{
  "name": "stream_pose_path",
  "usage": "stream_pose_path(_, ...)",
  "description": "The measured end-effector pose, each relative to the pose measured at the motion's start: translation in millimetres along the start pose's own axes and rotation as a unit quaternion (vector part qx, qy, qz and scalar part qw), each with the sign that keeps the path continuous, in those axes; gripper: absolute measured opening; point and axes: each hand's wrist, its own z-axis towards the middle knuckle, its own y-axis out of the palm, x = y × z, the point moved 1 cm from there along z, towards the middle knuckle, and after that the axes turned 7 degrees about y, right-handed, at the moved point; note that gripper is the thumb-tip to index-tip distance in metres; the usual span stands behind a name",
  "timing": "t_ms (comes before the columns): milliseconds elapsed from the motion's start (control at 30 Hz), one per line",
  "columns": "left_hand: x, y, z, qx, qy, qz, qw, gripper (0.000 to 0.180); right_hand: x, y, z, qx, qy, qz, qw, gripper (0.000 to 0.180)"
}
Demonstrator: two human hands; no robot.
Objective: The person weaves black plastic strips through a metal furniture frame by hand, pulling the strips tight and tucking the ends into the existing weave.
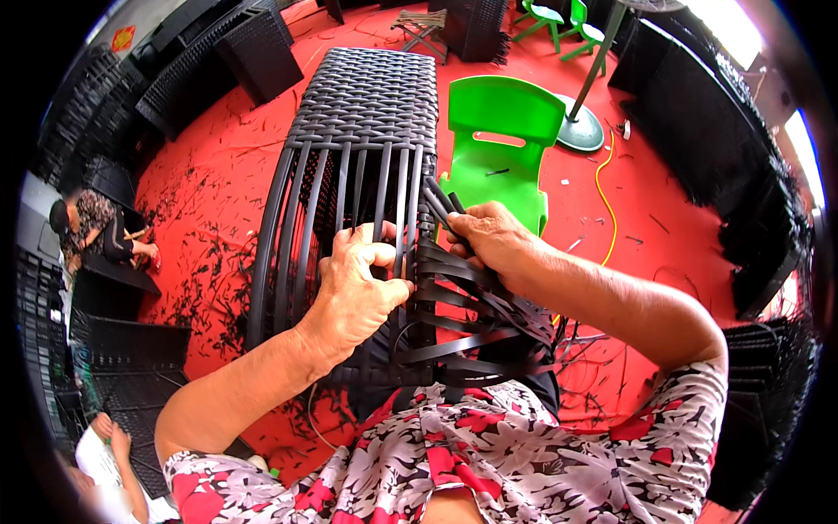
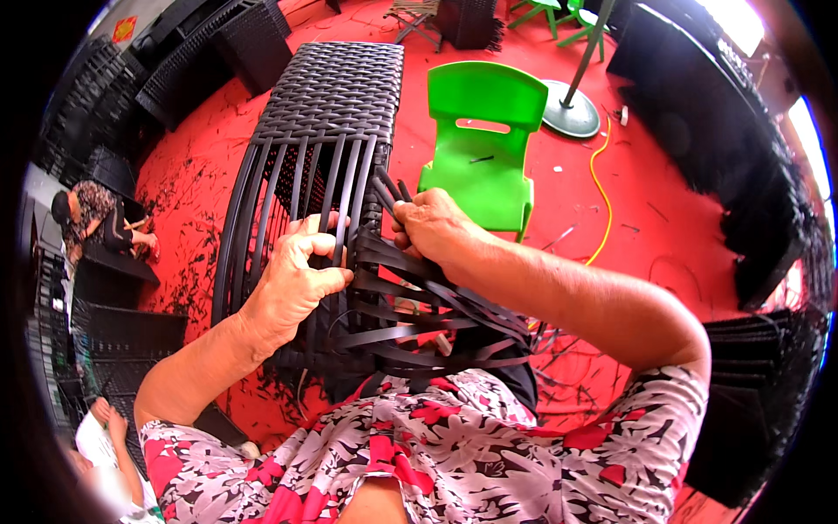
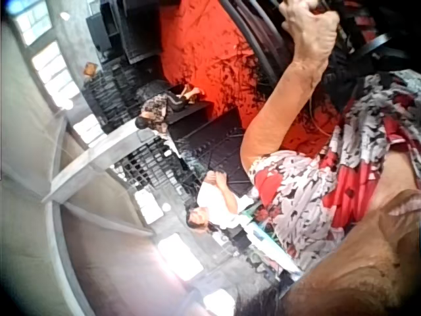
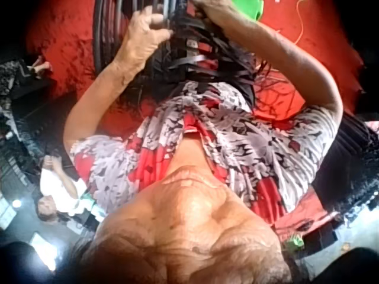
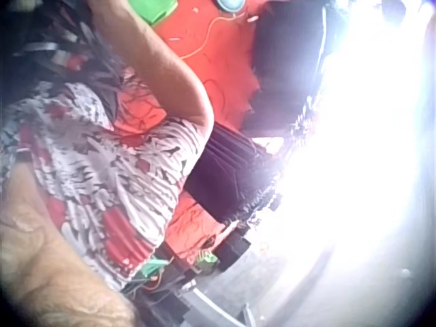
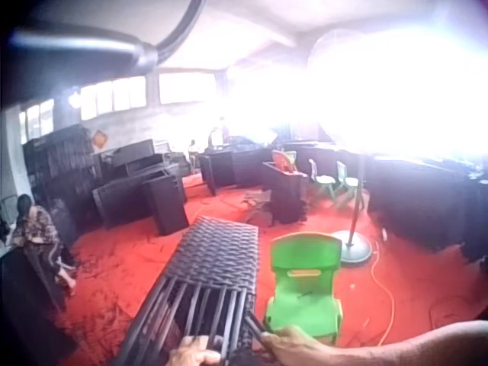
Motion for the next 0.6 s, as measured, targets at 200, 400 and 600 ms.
stream_pose_path(200,7.7,-0.1,1.0,0.0,0.0,0.007,1.0,0.017,-10.2,5.2,1.7,0.037,0.017,-0.082,0.996,0.029)
stream_pose_path(400,7.9,-1.1,0.2,0.0,0.001,0.024,1.0,0.016,-27.6,13.0,-13.3,-0.029,0.0,-0.187,0.982,0.026)
stream_pose_path(600,5.5,1.8,1.5,0.005,-0.013,0.009,1.0,0.011,-23.2,-1.2,6.4,-0.044,-0.208,-0.418,0.883,0.027)
